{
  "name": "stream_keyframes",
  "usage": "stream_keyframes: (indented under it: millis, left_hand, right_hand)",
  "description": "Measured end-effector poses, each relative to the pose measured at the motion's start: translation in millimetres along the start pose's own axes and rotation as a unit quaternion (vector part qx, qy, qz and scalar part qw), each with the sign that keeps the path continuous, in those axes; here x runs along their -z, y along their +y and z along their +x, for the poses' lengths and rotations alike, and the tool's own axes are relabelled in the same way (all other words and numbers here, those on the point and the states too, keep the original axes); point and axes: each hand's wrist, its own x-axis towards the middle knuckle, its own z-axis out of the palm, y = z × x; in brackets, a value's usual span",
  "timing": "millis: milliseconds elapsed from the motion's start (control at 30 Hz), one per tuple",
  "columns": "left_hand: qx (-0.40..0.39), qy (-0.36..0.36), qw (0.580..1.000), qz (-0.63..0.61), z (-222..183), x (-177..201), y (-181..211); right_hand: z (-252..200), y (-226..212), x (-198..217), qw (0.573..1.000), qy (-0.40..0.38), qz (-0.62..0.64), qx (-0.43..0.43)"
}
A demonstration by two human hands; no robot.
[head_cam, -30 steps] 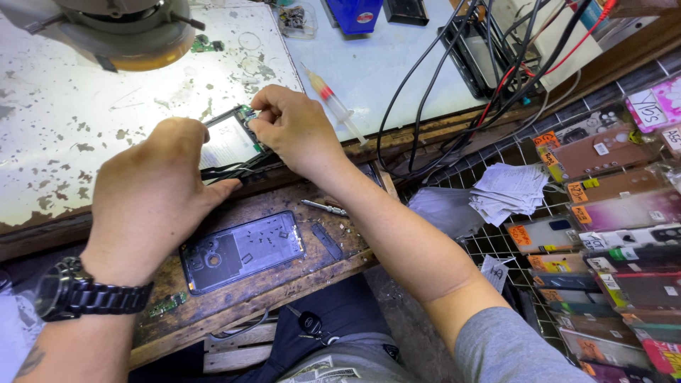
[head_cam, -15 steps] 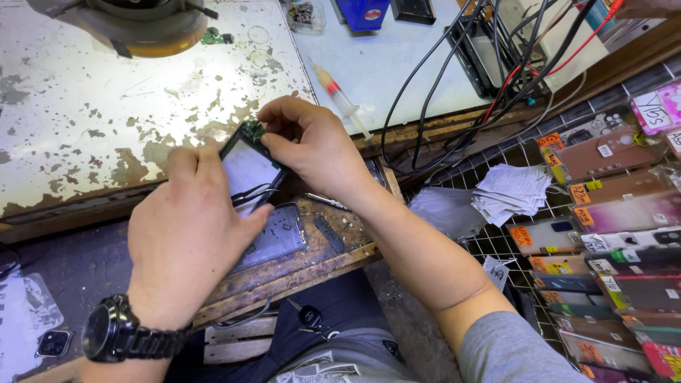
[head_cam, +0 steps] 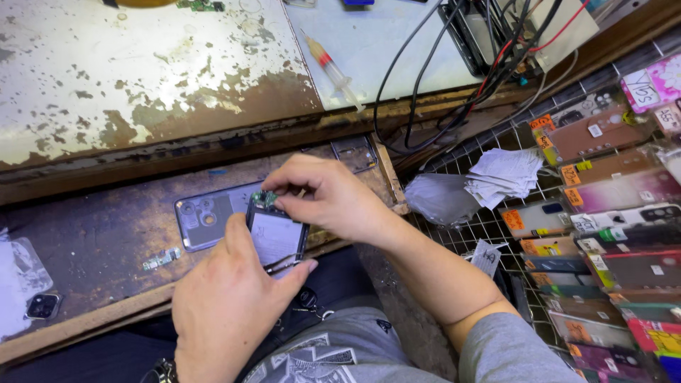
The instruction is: The person disassembles a mobile phone, handling the battery, circuit boards, and internal components with tweezers and a screwdriver.
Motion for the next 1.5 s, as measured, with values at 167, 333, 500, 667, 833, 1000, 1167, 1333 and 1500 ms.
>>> stream_keyframes:
  millis: [167,333,500,667,833,1000,1167,1333,1500]
  left_hand:
    - [0.008,-0.025,0.998,-0.052,-38.4,-30.9,-7.8]
    - [0.042,-0.100,0.989,-0.099,-55.3,-44.2,-15.0]
    - [0.087,-0.181,0.962,-0.185,-65.9,-54.8,-27.9]
    - [0.083,-0.124,0.917,-0.370,-69.0,-71.1,-50.7]
    - [0.125,-0.128,0.901,-0.396,-58.7,-76.6,-66.8]
    - [0.080,0.030,0.957,-0.277,-36.5,-46.0,-88.4]
    - [-0.005,0.125,0.984,-0.124,7.5,-20.5,-112.0]
    - [-0.043,0.150,0.985,-0.076,30.1,-17.0,-116.3]
    - [-0.005,0.147,0.986,-0.078,29.9,-17.3,-128.2]
  right_hand:
    - [-44.9,20.6,-28.3,0.976,-0.031,0.149,-0.155]
    - [-74.9,39.3,-49.1,0.948,-0.045,0.243,-0.200]
    - [-91.3,57.2,-58.6,0.929,-0.053,0.291,-0.222]
    - [-95.0,70.6,-59.8,0.907,-0.072,0.363,-0.199]
    - [-85.8,76.1,-62.7,0.913,-0.079,0.354,-0.186]
    - [-82.3,79.5,-64.9,0.907,-0.081,0.369,-0.188]
    - [-86.5,80.9,-66.2,0.906,-0.080,0.367,-0.196]
    - [-85.4,80.3,-64.2,0.903,-0.037,0.377,-0.201]
    - [-85.4,84.6,-54.5,0.914,0.024,0.348,-0.205]
